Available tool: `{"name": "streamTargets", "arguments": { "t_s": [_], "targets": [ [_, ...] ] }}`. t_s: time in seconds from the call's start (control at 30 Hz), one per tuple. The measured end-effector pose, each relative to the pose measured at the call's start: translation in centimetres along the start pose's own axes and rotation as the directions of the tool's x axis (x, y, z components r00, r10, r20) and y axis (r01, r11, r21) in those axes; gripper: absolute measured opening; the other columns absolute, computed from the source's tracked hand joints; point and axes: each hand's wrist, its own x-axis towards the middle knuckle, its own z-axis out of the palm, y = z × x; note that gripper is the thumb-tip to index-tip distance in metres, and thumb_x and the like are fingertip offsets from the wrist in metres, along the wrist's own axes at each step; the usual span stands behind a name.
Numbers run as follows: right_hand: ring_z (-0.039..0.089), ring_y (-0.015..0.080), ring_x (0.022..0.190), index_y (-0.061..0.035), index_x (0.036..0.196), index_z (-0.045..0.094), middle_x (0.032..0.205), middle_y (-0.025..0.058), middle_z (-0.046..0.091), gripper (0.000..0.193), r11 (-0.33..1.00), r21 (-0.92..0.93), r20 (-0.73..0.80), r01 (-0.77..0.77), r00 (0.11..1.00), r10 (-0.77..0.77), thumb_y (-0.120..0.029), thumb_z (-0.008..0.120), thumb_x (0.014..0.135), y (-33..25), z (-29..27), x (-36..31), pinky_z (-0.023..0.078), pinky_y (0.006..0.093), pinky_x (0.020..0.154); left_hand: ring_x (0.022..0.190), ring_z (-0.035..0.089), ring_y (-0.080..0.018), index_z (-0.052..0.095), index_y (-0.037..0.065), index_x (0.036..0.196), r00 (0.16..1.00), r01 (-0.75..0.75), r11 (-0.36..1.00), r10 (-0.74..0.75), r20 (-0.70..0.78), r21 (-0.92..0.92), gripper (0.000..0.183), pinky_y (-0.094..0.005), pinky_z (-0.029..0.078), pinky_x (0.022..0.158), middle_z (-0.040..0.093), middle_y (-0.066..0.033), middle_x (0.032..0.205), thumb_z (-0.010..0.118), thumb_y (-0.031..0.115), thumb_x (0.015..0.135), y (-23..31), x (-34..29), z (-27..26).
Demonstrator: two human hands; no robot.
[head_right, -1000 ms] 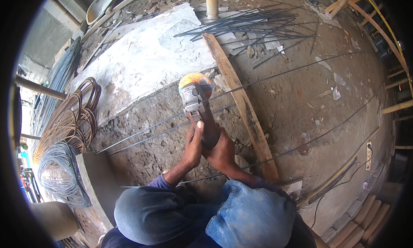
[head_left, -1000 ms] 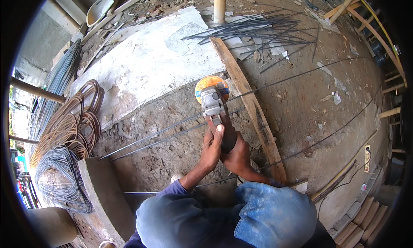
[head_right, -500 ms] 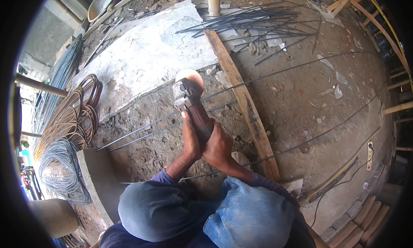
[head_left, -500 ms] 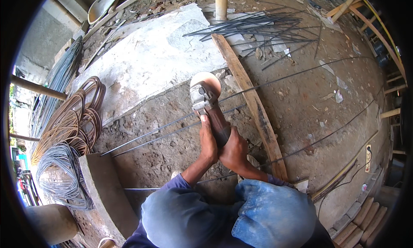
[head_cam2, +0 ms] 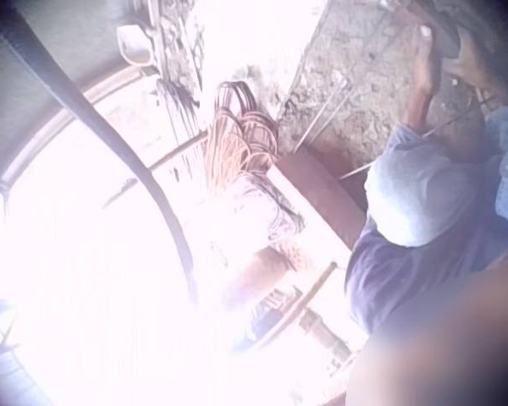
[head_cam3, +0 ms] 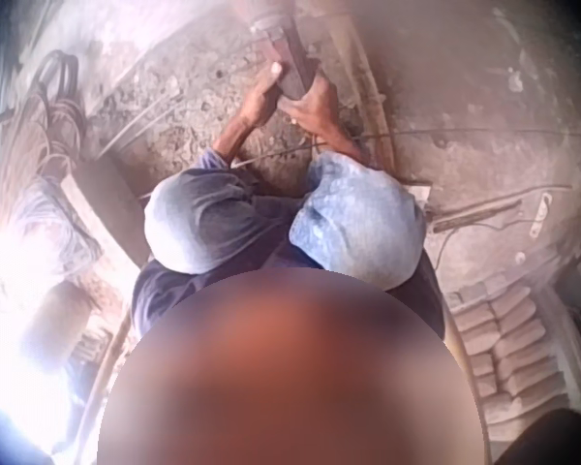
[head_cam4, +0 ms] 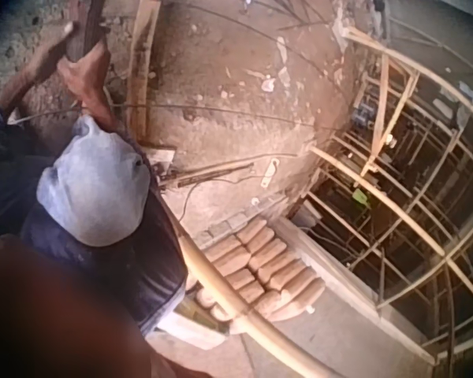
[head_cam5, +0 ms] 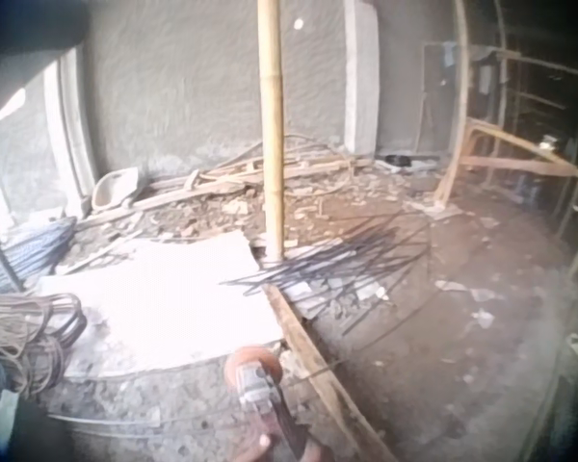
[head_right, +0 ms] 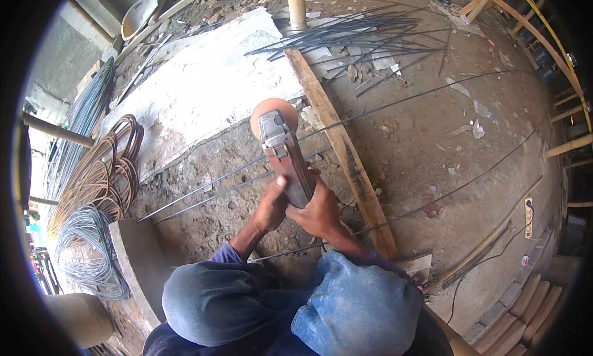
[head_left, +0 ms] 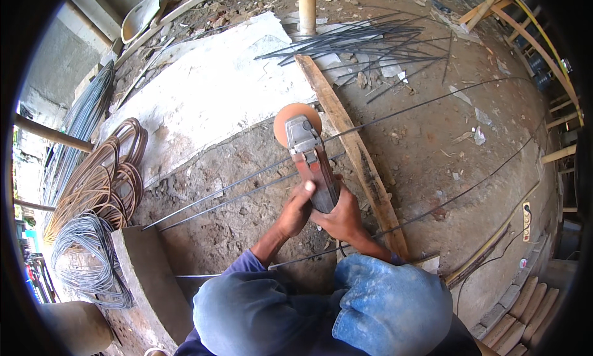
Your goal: The person measures and cuts metal rods using an angle grinder at a construction site. They repeatedly align rods against a wooden guide, cut them to length, and place the cut pieces aside.
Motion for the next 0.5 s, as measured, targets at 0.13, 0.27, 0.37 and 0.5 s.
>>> {"name": "streamTargets", "arguments": {
  "t_s": [0.13,0.27,0.37,0.5],
  "targets": [
    [0.076,0.0407,0.105,0.0022,0.138,0.056,0.111,0.0241,0.074,0.075,0.996,0.068,0.118,-0.057,0.992,0.048,-0.02,0.092,0.075,0.8,-1.4,-0.2,0.06,0.0488,0.089,0.14,0.06,-0.0298,0.051,-0.004,0.155,0.998,-0.035,0.991,0.04,-0.042,0.128,0.073,-0.0457,0.045,0.122,0.061,-0.0187,0.154,0.07,0.048,0.107,0.3,0.2,1.0],
    [0.073,0.0418,0.108,0.0002,0.145,0.044,0.118,0.0244,0.07,0.083,0.971,-0.195,-0.15,0.137,0.974,-0.168,-0.02,0.091,0.08,0.5,0.0,-0.6,0.056,0.0521,0.091,0.128,0.067,-0.0256,0.058,-0.005,0.148,0.957,-0.048,0.948,0.134,-0.256,0.314,0.064,-0.0417,0.053,0.113,0.069,-0.0179,0.141,0.079,0.035,0.103,-0.3,0.7,3.1],
    [0.07,0.0401,0.113,-0.0033,0.146,0.057,0.127,0.0197,0.069,0.074,0.99,-0.06,-0.311,0.126,0.94,-0.138,-0.033,0.087,0.084,0.0,1.3,0.1,0.056,0.0516,0.095,0.122,0.069,-0.0251,0.061,-0.007,0.145,0.936,0.012,0.91,0.136,-0.324,0.416,0.065,-0.0413,0.056,0.106,0.072,-0.0207,0.135,0.081,0.037,0.101,-0.1,1.5,4.1],
    [0.071,0.0467,0.112,0.0012,0.146,0.043,0.122,0.0265,0.069,0.079,0.986,-0.153,-0.194,-0.072,0.98,0.041,-0.022,0.088,0.085,0.7,0.1,0.7,0.056,0.053,0.092,0.124,0.069,-0.0282,0.06,-0.009,0.147,0.95,0.102,0.865,0.061,-0.305,0.491,0.077,-0.0441,0.056,0.107,0.07,-0.026,0.137,0.079,0.049,0.101,0.8,1.6,4.3]
  ]
}}
